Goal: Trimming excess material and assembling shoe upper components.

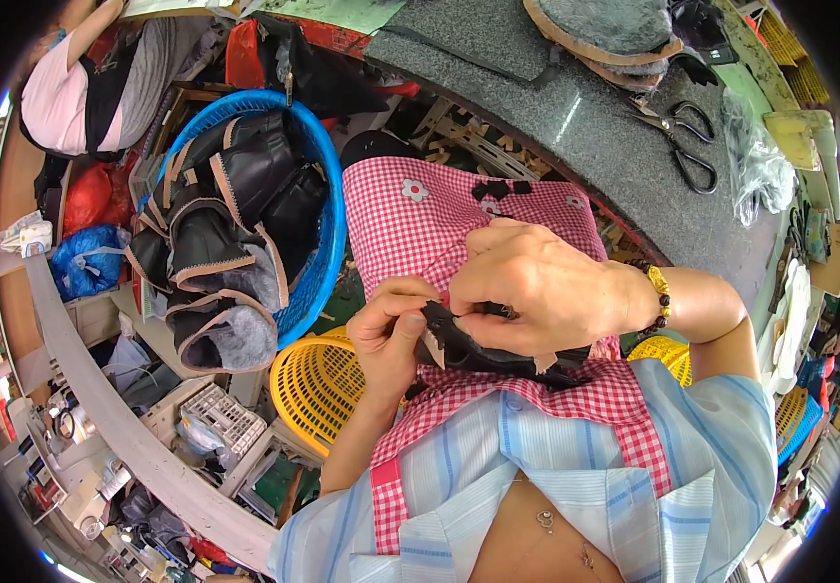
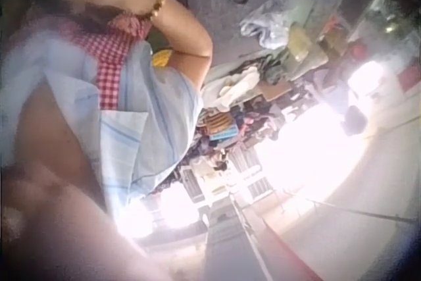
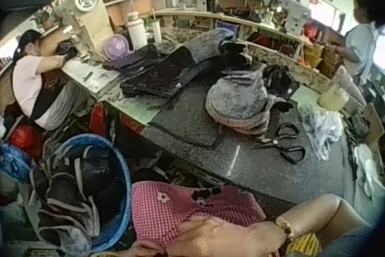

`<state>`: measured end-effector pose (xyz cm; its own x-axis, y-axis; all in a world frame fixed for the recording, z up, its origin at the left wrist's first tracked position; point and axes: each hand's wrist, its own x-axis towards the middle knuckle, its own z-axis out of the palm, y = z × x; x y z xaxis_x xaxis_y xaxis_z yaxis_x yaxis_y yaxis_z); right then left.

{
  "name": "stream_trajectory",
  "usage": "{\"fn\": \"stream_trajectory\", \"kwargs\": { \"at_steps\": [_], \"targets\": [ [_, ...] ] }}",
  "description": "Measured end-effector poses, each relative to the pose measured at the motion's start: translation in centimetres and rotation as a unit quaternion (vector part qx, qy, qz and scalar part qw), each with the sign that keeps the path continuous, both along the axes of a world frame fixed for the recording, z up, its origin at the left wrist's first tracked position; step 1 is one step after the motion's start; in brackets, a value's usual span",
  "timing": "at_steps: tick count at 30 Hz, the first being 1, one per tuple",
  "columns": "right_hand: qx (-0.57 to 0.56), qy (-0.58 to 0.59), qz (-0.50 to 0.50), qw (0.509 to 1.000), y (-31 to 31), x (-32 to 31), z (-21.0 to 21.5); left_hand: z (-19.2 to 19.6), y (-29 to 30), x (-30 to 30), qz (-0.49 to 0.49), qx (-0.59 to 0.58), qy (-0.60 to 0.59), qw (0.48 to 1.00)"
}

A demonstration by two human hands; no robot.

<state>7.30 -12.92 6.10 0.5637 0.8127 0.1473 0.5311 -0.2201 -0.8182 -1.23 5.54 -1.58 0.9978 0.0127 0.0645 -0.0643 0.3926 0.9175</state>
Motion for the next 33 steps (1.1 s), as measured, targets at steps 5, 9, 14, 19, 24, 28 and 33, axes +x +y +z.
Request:
{"fn": "stream_trajectory", "kwargs": {
  "at_steps": [5, 9, 14, 19, 24, 28, 33],
  "targets": [
    [0.003, -0.017, 0.003, 1.0, 0.2, -0.1, -0.2, 0.6, -0.2, -0.5, 0.06, 0.145, -0.02, 0.987],
    [0.043, -0.152, 0.02, 0.987, 0.2, 0.0, -0.3, 1.4, -0.9, -0.4, 0.069, 0.122, 0.031, 0.99],
    [0.07, -0.343, 0.055, 0.935, 0.0, 0.3, -1.6, 1.8, -1.2, 0.0, 0.067, 0.073, 0.072, 0.992],
    [0.032, -0.342, 0.101, 0.934, 0.2, 0.9, -0.4, 1.9, -1.6, 0.0, 0.068, 0.065, 0.077, 0.993],
    [0.013, -0.349, 0.128, 0.928, -0.3, 0.8, -0.5, 1.8, -1.7, 0.0, 0.07, 0.065, 0.08, 0.992],
    [-0.037, -0.269, 0.079, 0.959, 0.5, 0.9, 0.2, 2.8, -1.8, -0.1, 0.045, 0.047, 0.143, 0.988],
    [0.053, -0.288, 0.074, 0.953, -0.2, 0.5, -1.3, 2.0, -1.8, 0.0, 0.059, 0.025, 0.115, 0.991]
  ]
}}
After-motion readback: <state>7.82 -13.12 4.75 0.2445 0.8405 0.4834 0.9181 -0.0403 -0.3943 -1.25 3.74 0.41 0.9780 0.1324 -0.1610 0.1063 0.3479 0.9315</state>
